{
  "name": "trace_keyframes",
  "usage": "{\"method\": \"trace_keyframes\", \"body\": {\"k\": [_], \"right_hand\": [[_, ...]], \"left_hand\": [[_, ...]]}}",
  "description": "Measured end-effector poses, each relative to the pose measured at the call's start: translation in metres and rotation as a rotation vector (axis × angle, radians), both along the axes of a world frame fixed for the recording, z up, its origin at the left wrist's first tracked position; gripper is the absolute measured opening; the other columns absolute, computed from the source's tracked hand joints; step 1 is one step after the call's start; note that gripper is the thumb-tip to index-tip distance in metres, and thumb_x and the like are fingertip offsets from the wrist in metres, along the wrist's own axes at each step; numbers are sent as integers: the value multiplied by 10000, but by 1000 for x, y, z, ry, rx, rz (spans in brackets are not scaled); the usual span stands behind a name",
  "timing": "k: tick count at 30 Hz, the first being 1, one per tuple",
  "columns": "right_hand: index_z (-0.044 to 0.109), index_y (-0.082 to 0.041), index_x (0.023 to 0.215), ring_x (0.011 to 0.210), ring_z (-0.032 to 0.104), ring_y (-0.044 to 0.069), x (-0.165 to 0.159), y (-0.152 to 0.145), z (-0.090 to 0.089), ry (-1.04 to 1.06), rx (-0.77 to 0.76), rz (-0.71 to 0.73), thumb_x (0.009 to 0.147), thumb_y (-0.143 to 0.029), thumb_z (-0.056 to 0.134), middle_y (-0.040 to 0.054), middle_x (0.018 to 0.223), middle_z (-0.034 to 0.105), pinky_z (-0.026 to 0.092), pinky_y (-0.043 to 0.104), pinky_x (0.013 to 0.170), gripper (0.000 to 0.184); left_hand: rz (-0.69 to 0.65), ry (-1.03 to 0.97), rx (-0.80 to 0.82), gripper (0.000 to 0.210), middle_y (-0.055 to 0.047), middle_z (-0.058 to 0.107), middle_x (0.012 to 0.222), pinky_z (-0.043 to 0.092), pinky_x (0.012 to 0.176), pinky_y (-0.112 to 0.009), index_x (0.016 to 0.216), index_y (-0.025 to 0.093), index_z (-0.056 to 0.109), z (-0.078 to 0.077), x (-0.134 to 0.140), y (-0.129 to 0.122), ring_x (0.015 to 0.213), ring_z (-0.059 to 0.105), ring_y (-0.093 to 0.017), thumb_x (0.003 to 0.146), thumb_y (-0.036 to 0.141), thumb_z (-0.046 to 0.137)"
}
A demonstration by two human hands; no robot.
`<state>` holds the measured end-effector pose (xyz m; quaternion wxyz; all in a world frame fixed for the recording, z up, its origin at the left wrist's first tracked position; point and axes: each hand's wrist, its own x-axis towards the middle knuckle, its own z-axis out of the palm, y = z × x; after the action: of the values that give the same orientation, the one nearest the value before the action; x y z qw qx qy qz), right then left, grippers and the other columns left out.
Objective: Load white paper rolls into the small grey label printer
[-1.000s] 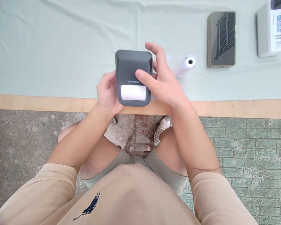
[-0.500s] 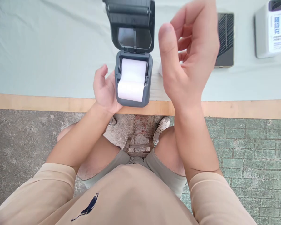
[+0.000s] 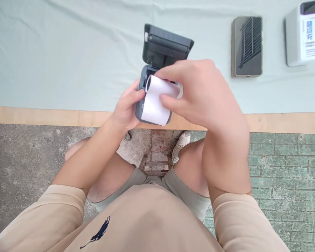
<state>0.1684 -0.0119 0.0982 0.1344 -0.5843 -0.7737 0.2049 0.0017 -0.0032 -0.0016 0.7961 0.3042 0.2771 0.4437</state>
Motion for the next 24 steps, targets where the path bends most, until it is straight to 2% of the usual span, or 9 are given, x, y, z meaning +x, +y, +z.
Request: {"method": "trace_keyframes", "body": {"k": [2,5,8,11,14,17,19,21,24], "right_hand": [[671,-273,916,530,375,60,15,-9,-1,272,53,-76,706,-170,631,-21,813,622,302,260,453,237],[628,-242,918,537,407,65,39,-19,-21,416,124,-193,706,-209,659,10,927,646,283,248,395,217],[634,-232,907,436,349,34,58,-24,-50,393,7,-197,688,-244,691,-1,847,653,251,233,368,227],[651,-233,931,463,435,60,76,-24,-69,387,-81,-156,696,-362,706,20,874,666,312,248,388,274],[574,-264,1068,685,559,130,91,-17,-77,468,109,-308,823,-478,533,66,1007,636,331,259,420,328],[535,-275,1122,853,548,141,97,-4,-86,442,255,-446,750,-390,651,72,1067,584,351,244,464,407],[586,-267,1082,757,513,110,95,5,-93,400,213,-448,683,-340,729,60,1087,585,364,244,481,431],[629,-263,1009,616,428,67,91,13,-98,366,168,-446,713,-356,706,41,1055,607,365,256,501,319],[626,-265,918,635,438,84,86,18,-99,422,190,-457,708,-366,691,27,968,618,385,273,561,242]], "left_hand": [[7,-45,-30,188,1,668,823,568,737,-249,976,174,609,-2,-1,4,982,694,-181,903,246,452],[24,-82,-73,300,-19,708,874,596,787,-299,955,156,646,-6,-2,9,976,702,-188,917,319,397],[15,-74,-58,328,-23,715,877,601,854,-340,1002,155,657,-7,-2,10,1062,679,-214,911,329,394],[-21,-49,-8,322,-31,721,917,570,952,-360,1009,177,663,-5,-2,10,1185,614,-231,913,310,386],[-27,-39,7,316,-39,720,980,547,988,-356,1030,185,655,-2,-1,10,1220,586,-233,913,306,388],[-10,-31,-6,307,-47,713,985,536,999,-349,1027,172,638,1,1,11,1198,605,-229,905,307,391],[4,-18,-3,306,-50,713,980,526,1009,-332,1016,174,637,2,3,10,1185,613,-219,904,301,383],[19,-2,-2,319,-50,714,994,518,1014,-322,1025,174,638,3,4,10,1180,615,-213,905,300,371],[27,-11,-24,301,-51,714,1009,516,1008,-321,1006,178,639,3,4,9,1182,614,-211,901,301,384]]}}
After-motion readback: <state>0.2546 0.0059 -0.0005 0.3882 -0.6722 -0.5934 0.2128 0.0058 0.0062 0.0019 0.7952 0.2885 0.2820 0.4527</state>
